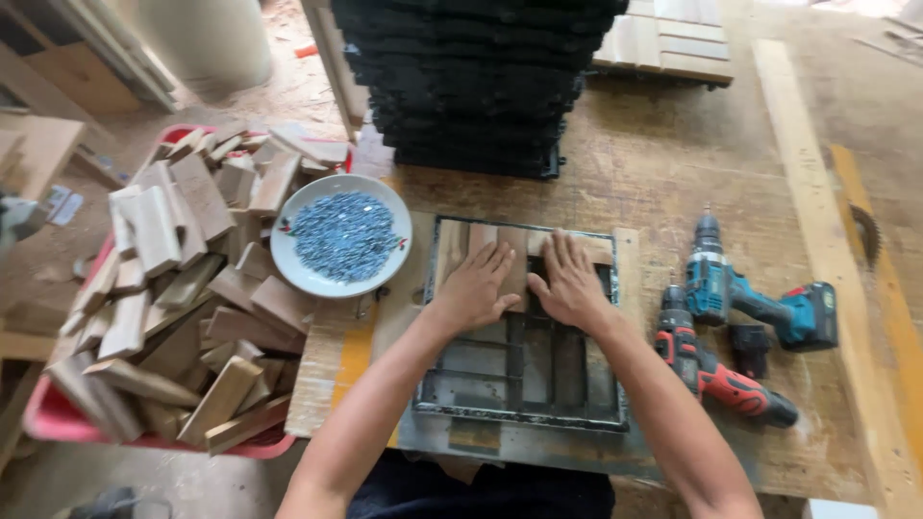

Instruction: The person arranges small wooden planks into a rectangular frame on a workbench, fitting them together by hand to form a patterned surface. The person picks up planks from a nearby red basket and places them into the frame, adjusting their positions to ensure a tight fit.

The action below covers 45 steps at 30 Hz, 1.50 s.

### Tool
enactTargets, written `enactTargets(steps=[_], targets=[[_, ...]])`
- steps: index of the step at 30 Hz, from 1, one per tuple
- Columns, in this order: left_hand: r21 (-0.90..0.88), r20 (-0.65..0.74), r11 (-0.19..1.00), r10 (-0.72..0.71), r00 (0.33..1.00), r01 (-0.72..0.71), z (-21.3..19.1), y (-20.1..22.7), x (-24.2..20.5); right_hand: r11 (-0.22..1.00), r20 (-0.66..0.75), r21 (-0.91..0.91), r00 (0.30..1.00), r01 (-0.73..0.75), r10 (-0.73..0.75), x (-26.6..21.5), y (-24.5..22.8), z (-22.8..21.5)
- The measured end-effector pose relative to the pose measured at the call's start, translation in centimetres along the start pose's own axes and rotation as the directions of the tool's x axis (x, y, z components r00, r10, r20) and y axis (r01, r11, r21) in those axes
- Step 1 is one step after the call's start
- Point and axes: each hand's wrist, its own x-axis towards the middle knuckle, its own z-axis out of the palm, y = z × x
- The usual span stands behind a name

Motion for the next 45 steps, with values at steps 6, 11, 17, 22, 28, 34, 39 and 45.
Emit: enactTargets(steps=[6, 11, 17, 22, 28, 34, 39, 45], targets=[[-0.202, -0.694, 0.967, -0.255, 0.673, 0.157, 1.5, -7.2, -13.0, 0.993, -0.059, -0.086, 0.995, 0.081, -0.086, 4.9, -2.2, 1.4], [-0.390, -0.728, 0.737, -0.614, 0.306, 0.551, -0.2, -16.6, -25.1, 0.856, -0.328, 0.077, 0.824, 0.512, -0.463, 6.8, -17.1, 0.8], [-0.583, -0.547, 0.529, -0.817, 0.182, 0.617, -1.0, -26.1, -28.4, 0.676, -0.395, 0.323, 0.744, 0.662, -0.540, 14.8, -34.9, 5.5], [-0.603, -0.527, 0.530, -0.826, 0.201, 0.596, -0.6, -30.3, -26.1, 0.719, -0.270, 0.574, 0.920, 0.391, -0.284, 19.7, -44.3, 7.3], [-0.734, -0.427, 0.396, -0.901, 0.080, 0.552, -2.8, -29.1, -26.4, 0.858, -0.218, 0.403, 0.944, 0.317, -0.247, 20.6, -46.4, 6.7], [-0.858, -0.316, 0.296, -0.948, 0.023, 0.419, -2.5, -29.4, -27.0, 0.722, -0.206, 0.664, 0.976, 0.196, -0.076, 19.8, -45.0, 5.6], [-0.963, -0.113, 0.158, -0.973, 0.203, 0.219, -8.6, -22.4, -28.9, -0.034, 0.083, 0.994, 0.903, -0.108, -0.421, 14.7, -37.2, 2.5], [-0.861, -0.159, -0.249, -0.697, 0.699, -0.444, -7.7, -11.1, -23.5, -0.360, 0.118, 0.845, 0.796, -0.395, -0.594, 4.8, -22.9, -4.1]])
